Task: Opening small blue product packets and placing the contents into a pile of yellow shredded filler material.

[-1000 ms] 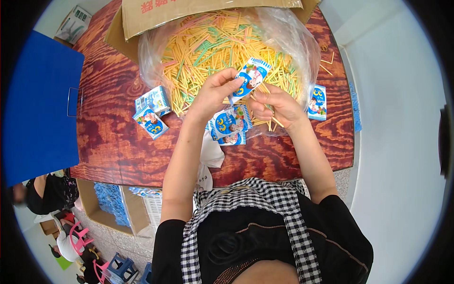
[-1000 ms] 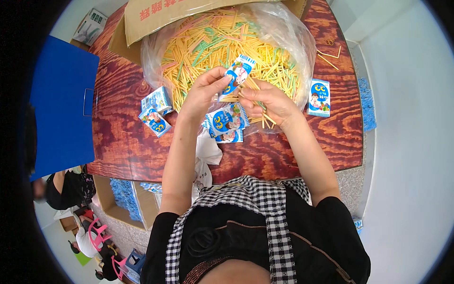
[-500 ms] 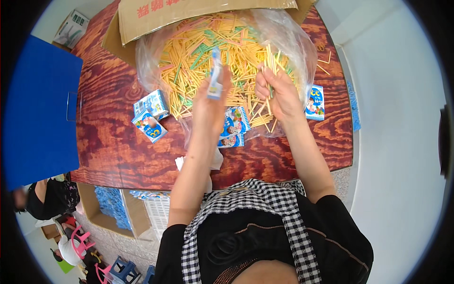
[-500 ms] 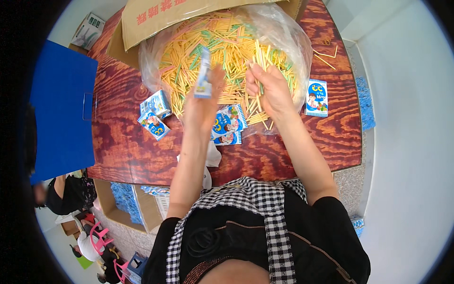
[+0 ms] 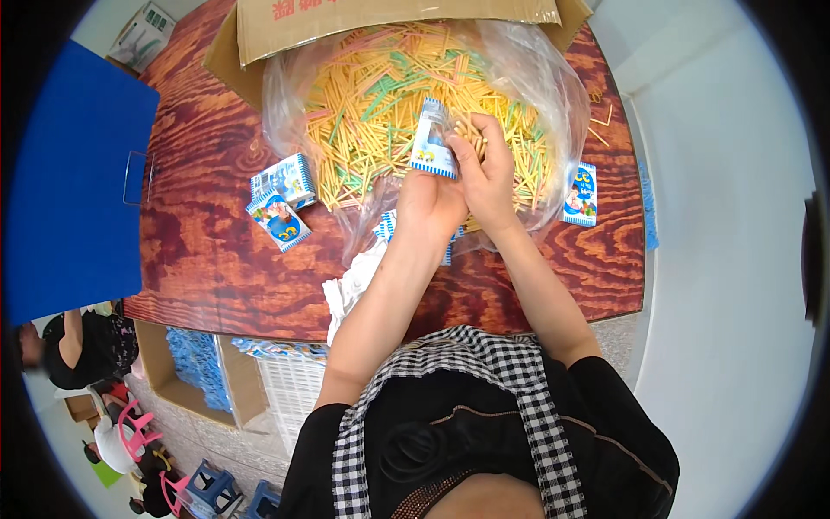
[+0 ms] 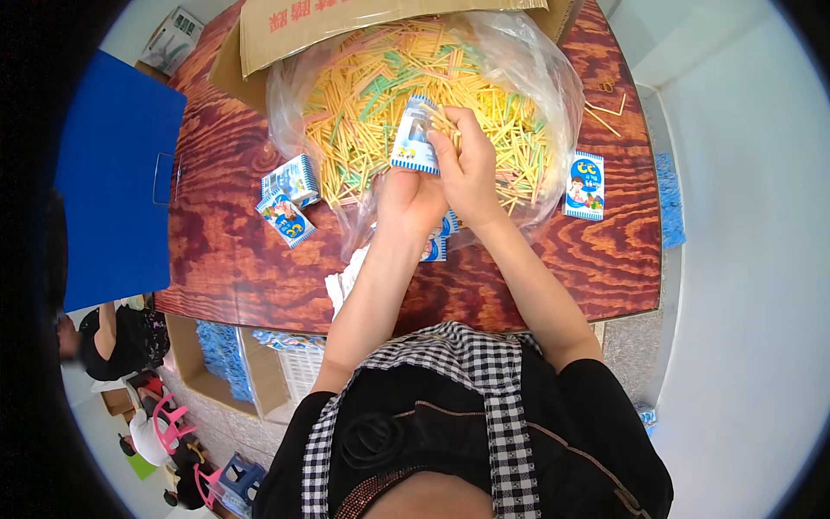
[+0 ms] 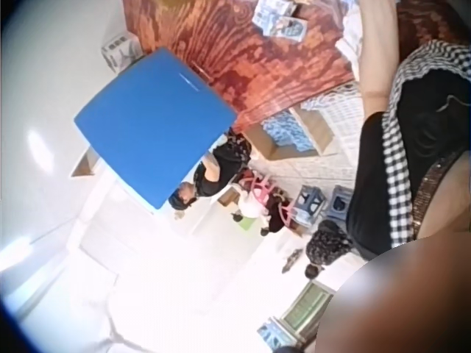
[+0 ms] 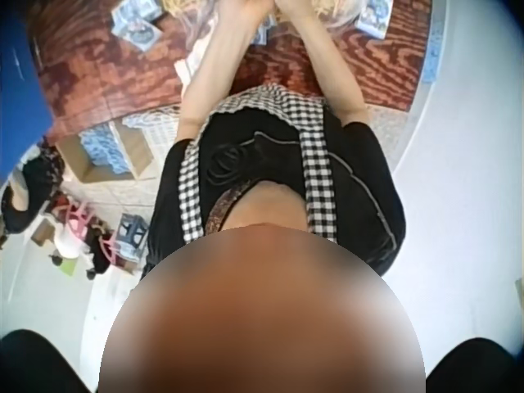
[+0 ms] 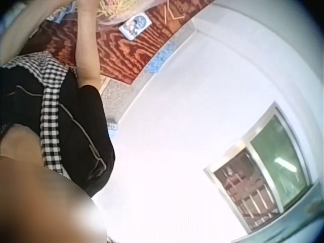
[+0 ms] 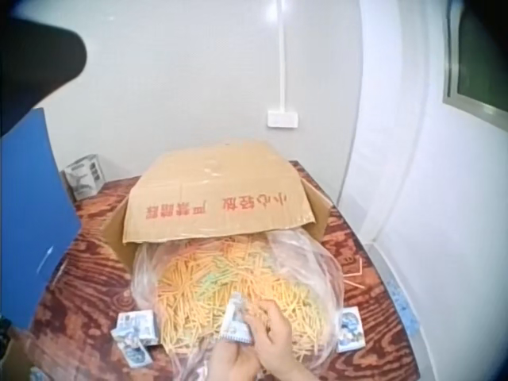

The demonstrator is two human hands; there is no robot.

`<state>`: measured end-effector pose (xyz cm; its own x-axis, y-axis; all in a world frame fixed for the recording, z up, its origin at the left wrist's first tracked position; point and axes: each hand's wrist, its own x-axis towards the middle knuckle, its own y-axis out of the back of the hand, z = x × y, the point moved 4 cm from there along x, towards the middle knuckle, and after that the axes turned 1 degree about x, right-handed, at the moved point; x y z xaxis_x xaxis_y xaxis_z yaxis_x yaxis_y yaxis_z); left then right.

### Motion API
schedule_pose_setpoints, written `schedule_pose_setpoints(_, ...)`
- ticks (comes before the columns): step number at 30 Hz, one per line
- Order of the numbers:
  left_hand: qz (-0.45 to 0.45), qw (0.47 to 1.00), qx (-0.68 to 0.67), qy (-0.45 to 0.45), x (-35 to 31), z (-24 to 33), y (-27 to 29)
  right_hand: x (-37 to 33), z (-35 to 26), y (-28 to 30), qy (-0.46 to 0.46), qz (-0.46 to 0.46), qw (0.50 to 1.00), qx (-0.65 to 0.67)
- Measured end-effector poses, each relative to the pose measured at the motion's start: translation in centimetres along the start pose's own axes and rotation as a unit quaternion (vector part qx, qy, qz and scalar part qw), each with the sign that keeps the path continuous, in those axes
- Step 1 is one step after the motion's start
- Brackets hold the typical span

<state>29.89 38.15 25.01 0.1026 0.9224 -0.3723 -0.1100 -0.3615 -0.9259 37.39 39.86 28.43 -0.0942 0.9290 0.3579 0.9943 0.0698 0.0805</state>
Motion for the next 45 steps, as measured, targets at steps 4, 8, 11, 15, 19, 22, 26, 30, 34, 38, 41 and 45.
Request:
schedule_pose_setpoints(4, -0.014, 1.0, -0.009, 0.002, 0.4, -0.3, -0.1, 0.1, -1.9, 0.1, -0.023, 0.075, 0.988, 0.132)
schedule_pose_setpoints(8, 0.0, 1.0, 0.007, -0.009, -0.2, -0.6, -1.6, 0.8, -1.3, 0.3, 0.091, 0.021, 0.994, 0.059)
schedule_pose_setpoints(11, 0.004, 0.999, -0.03, 0.014, 0.1, 0.1, -0.7, 0.4, -1.5, -0.3, -0.033, 0.066, 0.971, 0.229)
schedule_pose_setpoints(15, -0.017, 0.998, -0.053, 0.024, -0.1, -0.1, -1.4, -0.2, -1.2, -0.8, -0.06, 0.063, 0.95, 0.301)
schedule_pose_setpoints(19, 0.024, 1.0, -0.005, -0.003, 0.0, 0.1, -0.8, -0.2, -0.5, -0.5, -0.016, 0.054, 0.996, 0.073)
schedule_pose_setpoints(22, -0.014, 0.999, -0.047, 0.022, 0.8, -0.1, -0.3, 0.6, -0.6, -0.4, -0.031, 0.05, 0.997, 0.052)
schedule_pose_setpoints(26, -0.004, 0.999, -0.031, 0.036, 2.9, -0.3, -1.1, 0.9, -0.2, -0.3, -0.083, 0.051, 0.985, 0.144)
schedule_pose_setpoints(30, -0.006, 0.996, 0.086, -0.015, 3.9, 0.5, -2.6, 1.5, 0.5, 0.4, -0.082, 0.091, 0.975, 0.185)
schedule_pose_setpoints(34, -0.027, 0.914, 0.349, -0.204, 3.7, 3.2, -3.5, 3.8, 1.3, 3.9, -0.077, 0.11, 0.952, 0.275)
schedule_pose_setpoints(38, -0.045, 0.829, 0.405, -0.383, 0.8, 4.1, -5.6, 4.4, -0.6, 5.2, -0.02, 0.109, 0.976, 0.187)
schedule_pose_setpoints(41, -0.059, 0.937, 0.283, -0.196, 0.1, 2.0, -4.8, 3.2, -2.5, 3.2, 0.002, 0.096, 0.984, 0.15)
schedule_pose_setpoints(45, -0.067, 0.994, 0.082, -0.019, 0.0, -0.3, -2.8, 1.2, -1.5, 0.8, -0.026, 0.071, 0.99, 0.123)
